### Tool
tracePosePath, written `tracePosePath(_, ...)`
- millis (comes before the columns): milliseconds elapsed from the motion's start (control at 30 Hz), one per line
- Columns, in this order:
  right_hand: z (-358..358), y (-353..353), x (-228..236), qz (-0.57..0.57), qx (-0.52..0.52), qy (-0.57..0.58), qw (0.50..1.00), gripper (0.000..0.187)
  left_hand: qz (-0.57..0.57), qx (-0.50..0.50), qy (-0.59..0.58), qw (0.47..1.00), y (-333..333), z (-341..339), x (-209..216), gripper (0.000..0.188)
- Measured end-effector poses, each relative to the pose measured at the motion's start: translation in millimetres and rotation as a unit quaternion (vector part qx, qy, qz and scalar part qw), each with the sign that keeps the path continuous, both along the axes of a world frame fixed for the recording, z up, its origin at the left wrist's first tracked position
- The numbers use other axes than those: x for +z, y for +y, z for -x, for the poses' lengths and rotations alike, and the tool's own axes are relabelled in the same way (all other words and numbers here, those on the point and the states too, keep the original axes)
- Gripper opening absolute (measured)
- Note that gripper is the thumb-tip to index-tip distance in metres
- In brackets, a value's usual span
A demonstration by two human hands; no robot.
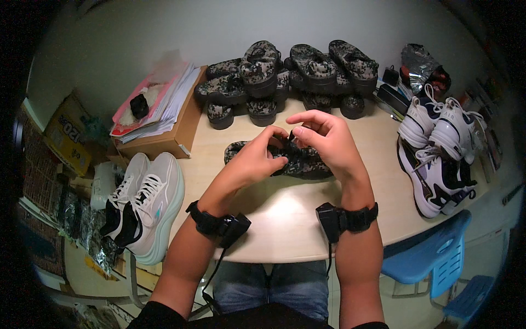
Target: Attaching insoles and laces to camouflage-pattern shoes.
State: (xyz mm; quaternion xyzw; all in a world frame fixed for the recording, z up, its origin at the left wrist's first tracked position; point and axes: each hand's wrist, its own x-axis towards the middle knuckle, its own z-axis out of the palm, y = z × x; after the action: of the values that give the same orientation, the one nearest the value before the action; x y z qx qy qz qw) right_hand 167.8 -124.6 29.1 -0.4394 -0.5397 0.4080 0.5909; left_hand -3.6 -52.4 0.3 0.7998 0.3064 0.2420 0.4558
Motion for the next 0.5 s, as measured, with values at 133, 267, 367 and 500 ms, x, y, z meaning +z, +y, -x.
tracePosePath(133,12,-3,3,-0.009,0.075,-0.004,0.997,0.020,-0.049,-0.012,-0.023,0.998,5,-3,-10,0.032)
tracePosePath(267,13,-3,2,-0.025,0.104,0.066,0.992,0.024,-0.002,0.018,-0.036,0.999,7,-4,-11,0.023)
tracePosePath(367,6,-5,0,-0.060,0.138,0.162,0.975,0.033,-0.053,0.135,0.006,0.989,9,-2,-5,0.018)
tracePosePath(500,1,-4,4,-0.082,0.133,0.234,0.960,0.043,0.091,0.180,-0.245,0.948,17,1,1,0.018)
